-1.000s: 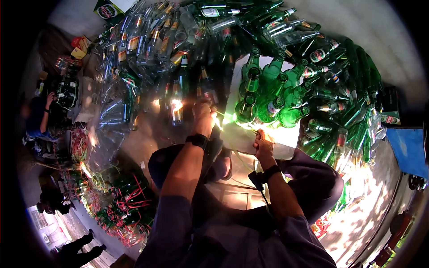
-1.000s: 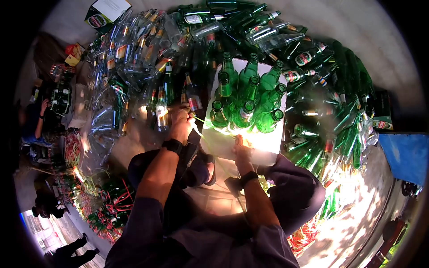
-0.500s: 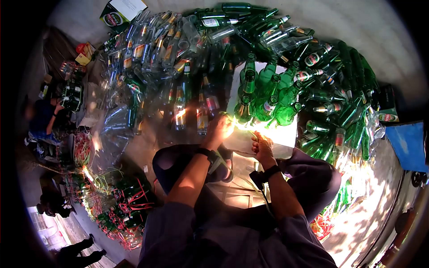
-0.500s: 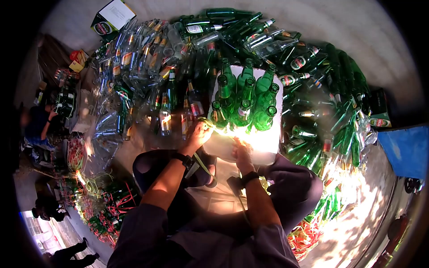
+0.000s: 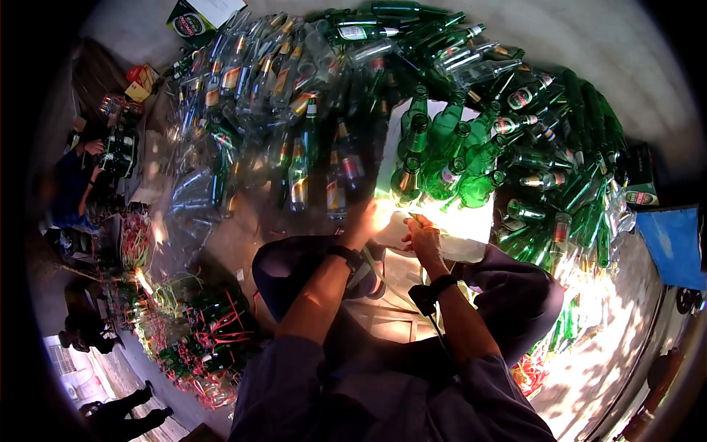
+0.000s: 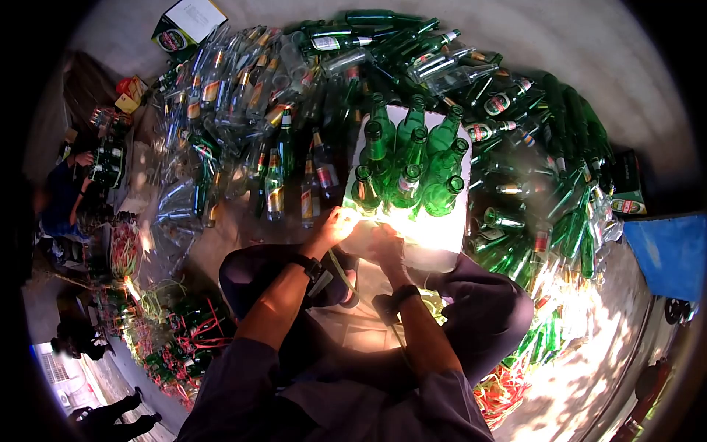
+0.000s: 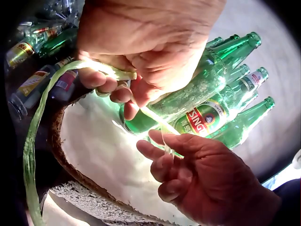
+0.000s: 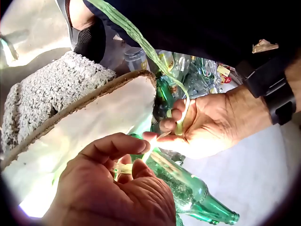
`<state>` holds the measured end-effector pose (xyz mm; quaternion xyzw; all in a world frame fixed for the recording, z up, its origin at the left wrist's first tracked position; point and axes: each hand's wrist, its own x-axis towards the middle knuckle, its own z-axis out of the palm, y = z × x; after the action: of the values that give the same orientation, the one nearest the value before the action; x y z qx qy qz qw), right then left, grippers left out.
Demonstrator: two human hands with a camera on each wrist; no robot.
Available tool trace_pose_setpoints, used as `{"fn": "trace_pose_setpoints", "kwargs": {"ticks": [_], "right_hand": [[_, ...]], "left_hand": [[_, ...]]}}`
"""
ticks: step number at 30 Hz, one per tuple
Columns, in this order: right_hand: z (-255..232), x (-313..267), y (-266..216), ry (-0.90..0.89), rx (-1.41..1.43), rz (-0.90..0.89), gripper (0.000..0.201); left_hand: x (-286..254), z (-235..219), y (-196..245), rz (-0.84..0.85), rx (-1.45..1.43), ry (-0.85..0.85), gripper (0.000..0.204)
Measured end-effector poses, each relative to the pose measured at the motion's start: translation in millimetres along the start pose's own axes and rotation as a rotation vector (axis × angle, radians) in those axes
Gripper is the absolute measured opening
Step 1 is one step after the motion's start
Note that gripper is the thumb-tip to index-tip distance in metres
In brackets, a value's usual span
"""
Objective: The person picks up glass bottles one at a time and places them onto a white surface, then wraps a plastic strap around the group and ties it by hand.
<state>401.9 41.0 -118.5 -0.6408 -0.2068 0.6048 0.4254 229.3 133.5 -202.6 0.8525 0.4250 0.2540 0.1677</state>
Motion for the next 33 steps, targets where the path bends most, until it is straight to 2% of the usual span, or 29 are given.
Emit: {"fn": "trace_pose_setpoints", "kwargs": {"ticks": [2, 4, 5, 7, 8, 10, 11, 13, 14, 16, 18, 20, 21, 22, 24, 25, 27, 28, 29, 31, 32, 33], "right_hand": [[0.7, -0.6, -1.8, -0.002, -0.048, 0.008, 0.033], [-2.4, 7.3, 10.0, -0.027, -0.044, -0.078, 0.033], [-4.4, 13.9, 19.0, -0.028, -0.044, -0.074, 0.033], [-7.2, 32.0, 42.0, -0.073, -0.162, -0.254, 0.032], [-6.0, 41.5, 54.3, -0.073, -0.161, -0.252, 0.032], [-3.2, 54.7, 71.6, -0.05, -0.167, -0.39, 0.029], [-1.1, 51.5, 67.5, -0.05, -0.166, -0.388, 0.029], [5.9, 34.7, 46.1, -0.097, -0.044, -0.309, 0.026], [8.6, 26.6, 34.6, -0.096, -0.044, -0.307, 0.026], [14.8, 14.2, 14.6, -0.052, 0.232, 0.003, 0.022], [18.6, 10.7, 10.0, -0.068, 0.238, 0.018, 0.022], [21.7, 7.5, 7.9, -0.081, 0.241, 0.035, 0.022], [23.7, 5.5, 7.4, -0.119, 0.279, 0.008, 0.023], [25.4, 3.0, 6.9, -0.157, 0.317, -0.02, 0.023], [27.4, 2.3, 7.5, -0.205, 0.414, 0.002, 0.023], [29.9, 2.7, 7.8, -0.182, 0.413, 0.015, 0.023], [30.4, 9.2, 15.6, -0.163, 0.412, 0.031, 0.023], [27.8, 13.3, 20.5, -0.184, 0.355, -0.064, 0.022], [23.7, 17.2, 27.0, -0.205, 0.297, -0.158, 0.021], [7.9, 22.3, 34.2, -0.208, 0.32, -0.145, 0.02], [5.1, 23.7, 35.5, -0.21, 0.343, -0.139, 0.019], [6.6, 11.2, 15.8, -0.141, 0.413, -0.01, 0.017]], "left_hand": [[3.4, -7.0, 5.4, -0.009, -0.002, -0.009, 0.013], [16.4, -42.8, 33.4, -0.159, 0.01, -0.144, 0.015], [15.1, -44.8, 34.2, -0.162, 0.01, -0.147, 0.015], [11.4, -46.7, 34.3, 0.093, 0.201, -0.083, 0.019], [4.7, -31.2, 23.4, 0.092, 0.201, -0.086, 0.019], [-12.9, 13.6, -6.6, -0.298, -0.638, 0.065, 0.02], [-8.3, 5.8, 2.8, -0.299, -0.637, 0.064, 0.02], [8.4, -25.8, 34.7, -0.733, -0.849, -0.018, 0.018], [10.1, -31.3, 38.3, -0.734, -0.849, -0.021, 0.018], [10.5, -40.9, 38.5, -0.454, -0.922, 0.013, 0.022], [16.8, -50.6, 46.2, -0.462, -0.984, -0.003, 0.026], [27.4, -60.8, 55.3, -0.593, -0.984, -0.017, 0.025], [31.3, -51.2, 54.3, -0.557, -0.984, 0.106, 0.017], [32.0, -49.5, 55.4, -0.56, -0.988, 0.102, 0.017], [44.9, -68.6, 73.5, -0.644, -1.182, 0.078, 0.013], [42.1, -59.5, 63.2, -0.398, -1.113, 0.09, 0.012], [38.0, -54.0, 56.8, -0.372, -1.059, 0.086, 0.013], [35.3, -51.7, 53.7, -0.345, -1.006, 0.084, 0.013], [30.4, -45.0, 44.5, -0.351, -1.004, 0.084, 0.013], [21.2, -30.8, 22.4, -0.419, -0.438, -0.134, 0.012], [19.6, -27.8, 20.3, -0.425, -0.435, -0.133, 0.012], [20.9, -24.1, 21.8, -0.653, -0.815, -0.036, 0.012]]}}
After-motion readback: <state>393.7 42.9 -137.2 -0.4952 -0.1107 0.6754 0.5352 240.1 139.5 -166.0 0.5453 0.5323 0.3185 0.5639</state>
